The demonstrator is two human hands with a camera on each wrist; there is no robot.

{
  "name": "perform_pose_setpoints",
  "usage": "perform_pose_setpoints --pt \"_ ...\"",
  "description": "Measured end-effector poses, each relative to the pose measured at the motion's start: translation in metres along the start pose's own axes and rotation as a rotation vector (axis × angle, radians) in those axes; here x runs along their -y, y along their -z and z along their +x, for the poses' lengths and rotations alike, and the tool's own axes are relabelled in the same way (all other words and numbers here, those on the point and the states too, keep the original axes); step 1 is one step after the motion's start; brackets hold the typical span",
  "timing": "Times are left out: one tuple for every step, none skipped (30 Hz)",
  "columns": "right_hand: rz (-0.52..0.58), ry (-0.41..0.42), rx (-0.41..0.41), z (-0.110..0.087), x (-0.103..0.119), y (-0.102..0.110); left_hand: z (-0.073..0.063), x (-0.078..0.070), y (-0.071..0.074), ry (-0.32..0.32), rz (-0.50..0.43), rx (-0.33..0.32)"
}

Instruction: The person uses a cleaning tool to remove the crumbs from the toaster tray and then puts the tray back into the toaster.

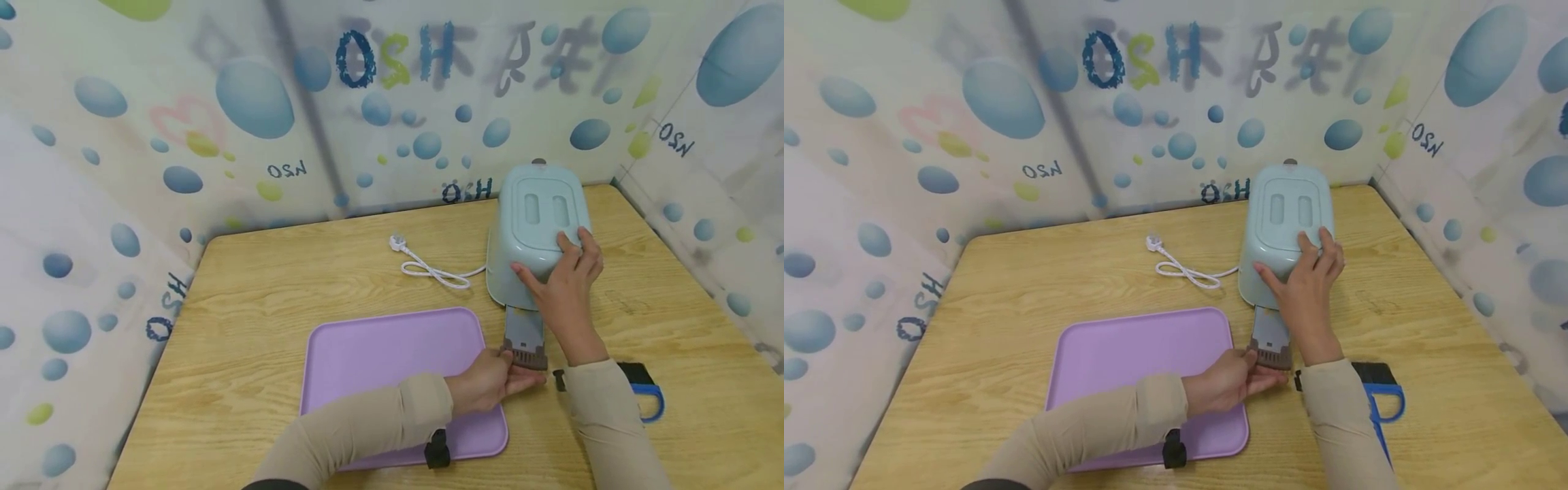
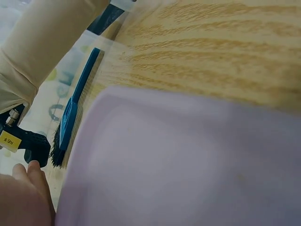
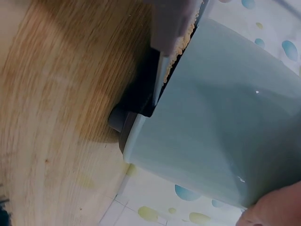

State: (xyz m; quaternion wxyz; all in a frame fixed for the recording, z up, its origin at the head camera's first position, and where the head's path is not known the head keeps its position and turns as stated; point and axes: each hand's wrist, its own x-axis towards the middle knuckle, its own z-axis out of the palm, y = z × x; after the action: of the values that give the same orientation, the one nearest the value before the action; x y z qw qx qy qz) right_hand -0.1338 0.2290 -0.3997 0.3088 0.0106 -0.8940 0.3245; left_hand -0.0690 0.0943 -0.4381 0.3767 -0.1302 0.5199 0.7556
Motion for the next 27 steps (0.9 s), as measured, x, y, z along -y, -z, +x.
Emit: perform_pose_setpoints --pt "0.0 0.001 0.0 0.0 0.0 0.0 -0.001 0.0 0.0 0.002 0.002 0.001" --pt "0.001 0.004 -0.001 0.0 0.0 0.0 -0.001 0.0 0.0 0.006 0.002 -0.002" --pt "0.001 0.005 -0.001 0.0 0.0 0.0 -0.002 0.0 0.0 0.007 0.001 -0.006" --pt "0.001 0.006 -0.001 0.0 0.0 0.0 -0.002 0.0 0.0 0.008 -0.001 -0.011" --pt "0.002 0.007 -0.001 0.0 0.0 0.0 -0.003 0.0 0.0 0.008 0.002 -0.013" --pt "0.003 0.007 0.0 0.0 0.001 0.0 -0.004 0.0 0.0 0.009 0.005 -0.021" --pt "0.003 0.009 -0.001 0.0 0.001 0.0 -0.004 0.0 0.0 0.009 0.007 -0.025" --pt "0.005 0.013 -0.003 0.0 0.001 0.0 -0.004 0.001 0.0 0.012 0.008 -0.031" --pt "0.006 0.016 -0.006 0.0 0.001 0.0 -0.005 0.001 0.0 0.014 0.012 -0.033" --pt "0.006 0.018 -0.008 0.0 0.001 0.001 -0.005 0.001 0.0 0.014 0.014 -0.032" --pt "0.007 0.019 -0.01 -0.001 0.001 0.001 -0.005 0.002 -0.001 0.013 0.018 -0.032" --pt "0.007 0.021 -0.012 0.0 0.001 0.001 -0.006 0.002 0.0 0.015 0.019 -0.03" --pt "0.007 0.021 -0.013 0.0 0.001 0.001 -0.006 0.003 0.0 0.016 0.02 -0.025" --pt "0.006 0.02 -0.013 -0.001 0.001 0.001 -0.006 0.003 0.0 0.016 0.019 -0.023" --pt "0.006 0.019 -0.013 0.0 0.001 0.001 -0.007 0.003 0.0 0.013 0.017 -0.019" --pt "0.005 0.018 -0.012 0.0 0.001 0.001 -0.007 0.003 0.0 0.012 0.013 -0.016" --pt "0.006 0.02 -0.012 0.0 0.001 0.001 -0.008 0.004 0.0 0.012 0.012 -0.014" --pt "0.007 0.023 -0.014 0.0 0.001 0.001 -0.009 0.004 0.001 0.016 0.01 -0.011" --pt "0.009 0.027 -0.017 0.0 0.001 0.0 -0.009 0.004 0.001 0.02 0.008 -0.007" --pt "0.009 0.033 -0.021 0.0 0.001 0.0 -0.01 0.004 0.001 0.024 0.005 -0.004" --pt "0.007 0.039 -0.024 0.0 0.001 0.0 -0.011 0.004 0.001 0.03 0.005 0.001" --pt "0.004 0.044 -0.027 0.0 0.001 0.0 -0.012 0.003 0.001 0.034 0.006 0.003" --pt "0.004 0.048 -0.031 0.0 0.001 0.0 -0.013 0.003 0.001 0.038 0.006 0.003" --pt "0.003 0.051 -0.034 0.0 0.001 0.0 -0.014 0.003 0.001 0.043 0.006 0.002" --pt "0.002 0.051 -0.035 0.0 0.001 0.0 -0.015 0.003 0.001 0.046 0.006 -0.001" --pt "0.0 0.049 -0.034 0.0 0.001 0.0 -0.016 0.003 0.001 0.046 0.007 -0.006" --pt "0.0 0.049 -0.034 0.0 0.001 0.0 -0.016 0.004 0.002 0.046 0.008 -0.008"
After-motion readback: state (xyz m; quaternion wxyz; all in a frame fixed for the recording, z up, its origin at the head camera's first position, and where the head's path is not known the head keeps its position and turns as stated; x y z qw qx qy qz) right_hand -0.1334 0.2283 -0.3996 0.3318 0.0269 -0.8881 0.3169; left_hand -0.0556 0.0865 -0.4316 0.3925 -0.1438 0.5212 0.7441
